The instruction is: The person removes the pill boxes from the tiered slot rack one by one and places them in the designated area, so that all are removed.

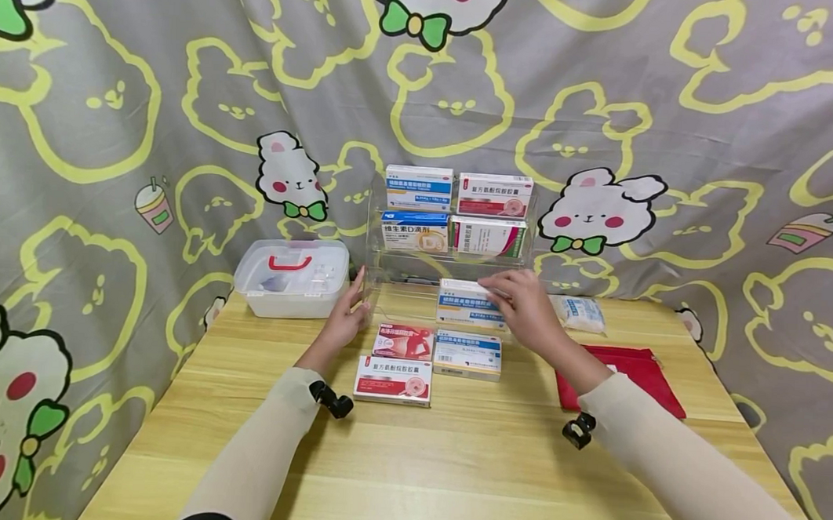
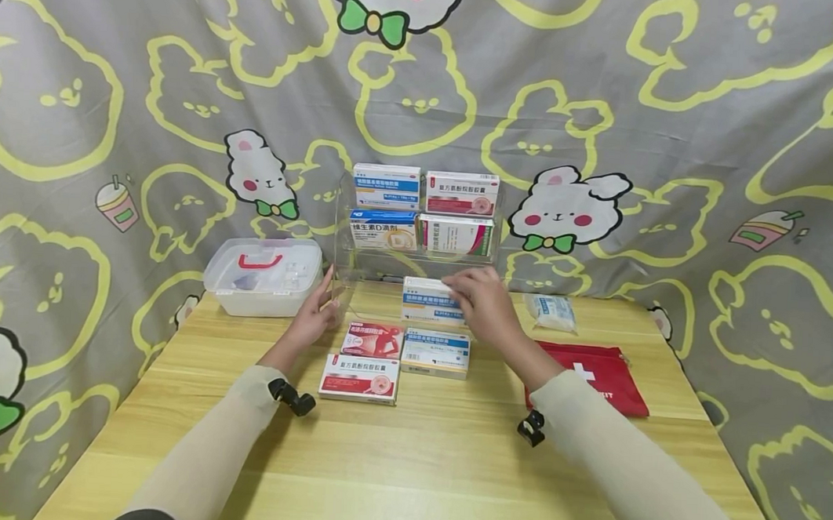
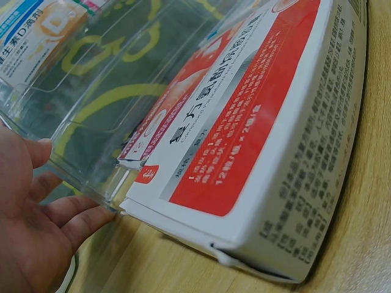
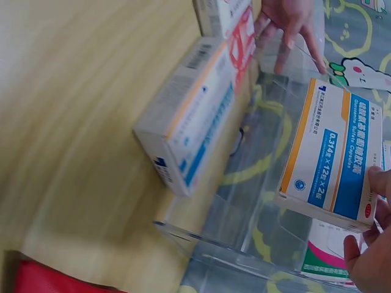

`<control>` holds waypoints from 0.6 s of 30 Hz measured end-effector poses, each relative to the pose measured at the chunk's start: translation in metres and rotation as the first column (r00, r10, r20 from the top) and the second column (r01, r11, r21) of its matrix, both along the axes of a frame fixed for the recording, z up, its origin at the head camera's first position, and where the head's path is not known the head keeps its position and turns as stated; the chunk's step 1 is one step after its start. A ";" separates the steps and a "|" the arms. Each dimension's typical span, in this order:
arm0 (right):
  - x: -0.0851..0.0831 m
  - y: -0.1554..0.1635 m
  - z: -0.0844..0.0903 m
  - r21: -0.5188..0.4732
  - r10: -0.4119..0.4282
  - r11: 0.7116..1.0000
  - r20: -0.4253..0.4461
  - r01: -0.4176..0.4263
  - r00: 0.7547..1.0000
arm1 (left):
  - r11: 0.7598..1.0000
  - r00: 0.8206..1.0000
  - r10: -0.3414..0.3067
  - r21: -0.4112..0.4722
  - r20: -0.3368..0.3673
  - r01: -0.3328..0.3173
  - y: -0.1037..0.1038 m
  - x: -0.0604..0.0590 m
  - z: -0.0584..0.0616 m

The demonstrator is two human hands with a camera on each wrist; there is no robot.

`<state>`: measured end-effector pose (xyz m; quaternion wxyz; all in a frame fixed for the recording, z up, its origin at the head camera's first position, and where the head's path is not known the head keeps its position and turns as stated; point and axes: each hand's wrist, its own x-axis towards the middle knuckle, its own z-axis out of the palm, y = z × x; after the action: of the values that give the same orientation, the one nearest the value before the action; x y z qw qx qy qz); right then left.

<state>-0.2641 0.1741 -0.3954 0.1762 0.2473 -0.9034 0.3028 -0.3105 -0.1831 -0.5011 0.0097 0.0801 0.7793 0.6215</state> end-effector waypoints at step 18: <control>0.033 0.005 -0.052 0.018 0.061 0.998 0.156 -0.064 0.986 | 0.999 0.996 -0.024 0.029 0.087 0.021 -0.001 0.003 0.010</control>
<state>-0.2315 0.1787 -0.4476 0.0929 0.2532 -0.9096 0.3160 -0.3079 -0.1839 -0.4910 0.0495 0.0617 0.7683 0.6352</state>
